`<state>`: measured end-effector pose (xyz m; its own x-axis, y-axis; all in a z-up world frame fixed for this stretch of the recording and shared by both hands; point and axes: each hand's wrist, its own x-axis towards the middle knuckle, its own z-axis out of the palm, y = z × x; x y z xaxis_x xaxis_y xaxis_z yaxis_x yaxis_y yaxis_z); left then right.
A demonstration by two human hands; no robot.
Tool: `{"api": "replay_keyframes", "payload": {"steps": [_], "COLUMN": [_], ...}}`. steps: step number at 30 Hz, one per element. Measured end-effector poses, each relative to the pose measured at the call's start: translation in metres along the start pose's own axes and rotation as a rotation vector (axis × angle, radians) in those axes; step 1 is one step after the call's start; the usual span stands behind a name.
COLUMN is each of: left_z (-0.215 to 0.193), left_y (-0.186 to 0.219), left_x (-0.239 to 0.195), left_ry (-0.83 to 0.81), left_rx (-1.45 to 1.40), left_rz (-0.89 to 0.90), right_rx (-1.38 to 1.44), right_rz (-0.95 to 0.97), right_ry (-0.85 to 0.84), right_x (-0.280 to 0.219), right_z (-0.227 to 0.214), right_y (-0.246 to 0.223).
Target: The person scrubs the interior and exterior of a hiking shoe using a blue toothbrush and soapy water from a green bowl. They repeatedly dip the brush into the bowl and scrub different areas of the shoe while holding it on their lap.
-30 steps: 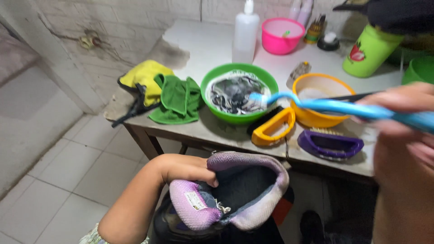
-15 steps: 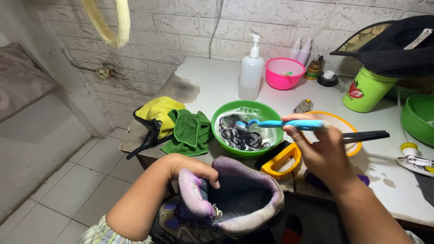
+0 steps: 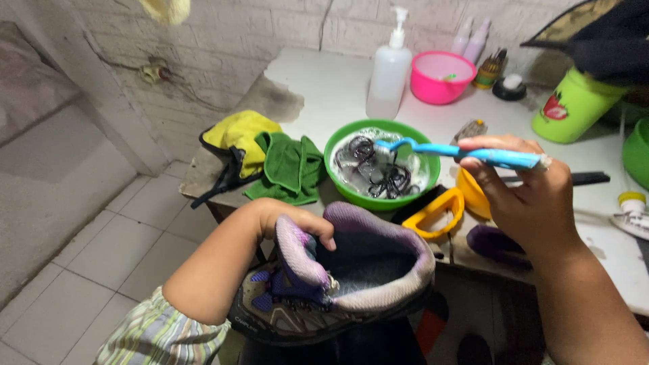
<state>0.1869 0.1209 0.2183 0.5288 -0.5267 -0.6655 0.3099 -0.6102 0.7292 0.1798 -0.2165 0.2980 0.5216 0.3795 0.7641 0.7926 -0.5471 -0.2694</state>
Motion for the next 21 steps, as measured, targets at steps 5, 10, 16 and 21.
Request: {"api": "replay_keyframes", "payload": {"steps": [5, 10, 16, 21], "left_z": [0.01, 0.015, 0.024, 0.037], "left_y": [0.0, 0.0, 0.007, -0.001], "left_x": [-0.012, -0.017, -0.027, -0.035], "left_ry": [0.083, 0.078, 0.129, 0.116], "left_rx": [-0.091, -0.184, -0.026, -0.413], "left_rz": [-0.154, -0.179, -0.173, -0.425], "right_rx": [0.025, 0.241, 0.273, 0.432], "right_rz": [0.026, -0.058, 0.125, 0.368], "right_ry": [-0.172, 0.063, 0.199, 0.354], "right_x": [-0.002, -0.015, -0.037, -0.054], "right_z": [0.008, -0.001, -0.003, 0.003], "right_y": [-0.003, -0.012, -0.018, -0.017]}}
